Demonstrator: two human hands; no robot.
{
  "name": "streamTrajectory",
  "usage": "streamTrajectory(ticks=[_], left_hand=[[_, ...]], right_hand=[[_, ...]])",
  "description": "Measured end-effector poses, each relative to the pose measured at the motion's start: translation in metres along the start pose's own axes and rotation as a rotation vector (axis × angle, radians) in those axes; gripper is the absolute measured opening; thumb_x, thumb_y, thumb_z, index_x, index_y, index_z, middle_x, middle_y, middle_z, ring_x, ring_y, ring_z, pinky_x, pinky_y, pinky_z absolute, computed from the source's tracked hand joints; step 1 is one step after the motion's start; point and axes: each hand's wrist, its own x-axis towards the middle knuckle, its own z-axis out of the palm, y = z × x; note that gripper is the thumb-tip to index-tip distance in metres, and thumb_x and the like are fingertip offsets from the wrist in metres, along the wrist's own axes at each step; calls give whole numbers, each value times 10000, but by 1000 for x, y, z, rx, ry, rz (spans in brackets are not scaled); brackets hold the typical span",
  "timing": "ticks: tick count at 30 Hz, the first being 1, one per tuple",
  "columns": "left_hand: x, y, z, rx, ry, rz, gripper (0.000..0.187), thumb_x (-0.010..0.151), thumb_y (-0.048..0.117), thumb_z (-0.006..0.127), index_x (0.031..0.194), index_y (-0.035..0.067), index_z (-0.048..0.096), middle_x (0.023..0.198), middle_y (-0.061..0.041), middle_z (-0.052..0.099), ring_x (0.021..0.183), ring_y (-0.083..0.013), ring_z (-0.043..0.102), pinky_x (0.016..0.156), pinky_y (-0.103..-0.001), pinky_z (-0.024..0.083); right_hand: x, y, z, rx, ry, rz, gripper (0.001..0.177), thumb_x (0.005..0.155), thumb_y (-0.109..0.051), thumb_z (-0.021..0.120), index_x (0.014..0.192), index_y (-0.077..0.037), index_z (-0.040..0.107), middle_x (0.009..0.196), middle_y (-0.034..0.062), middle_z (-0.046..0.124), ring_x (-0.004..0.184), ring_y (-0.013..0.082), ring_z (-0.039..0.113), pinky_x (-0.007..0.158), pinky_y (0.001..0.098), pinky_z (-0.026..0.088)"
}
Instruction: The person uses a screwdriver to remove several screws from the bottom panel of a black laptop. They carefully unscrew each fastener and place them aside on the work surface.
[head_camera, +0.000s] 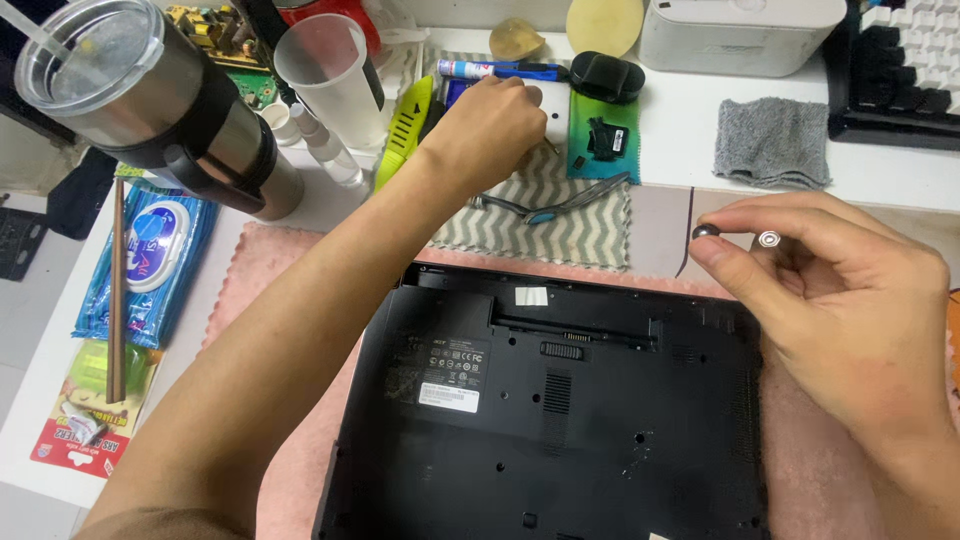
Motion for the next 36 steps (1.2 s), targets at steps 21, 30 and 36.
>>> streamTrajectory(ticks=[21,30,36], left_hand=[[-46,141,-128,-2495,-325,-978,523,1055,375,451,1248,-74,637,1056,-222,677,980,-321,698,942,-368,575],[-27,140,-156,-1992,-484,-929,324,1026,102,474,1283,-5,639,1156,-144,763,1018,-179,783,962,-241,639],[1,159,-141,-1724,-295,-585,354,1033,322,476,916,50,670,789,-69,788,622,-131,791,529,-219,632]], right_hand=[[-2,-15,5,-51,-242,-3,217,936,-91,746,1143,-44,791,1015,27,691,652,77,505,577,210,396],[-1,-11,-52,-280,-79,-38,183,1194,27,578,1228,41,757,1322,169,657,1155,228,645,979,312,526],[-21,20,-58,-162,-89,137,164,1117,-74,627,1172,6,759,1116,110,627,1043,170,619,867,230,471]])
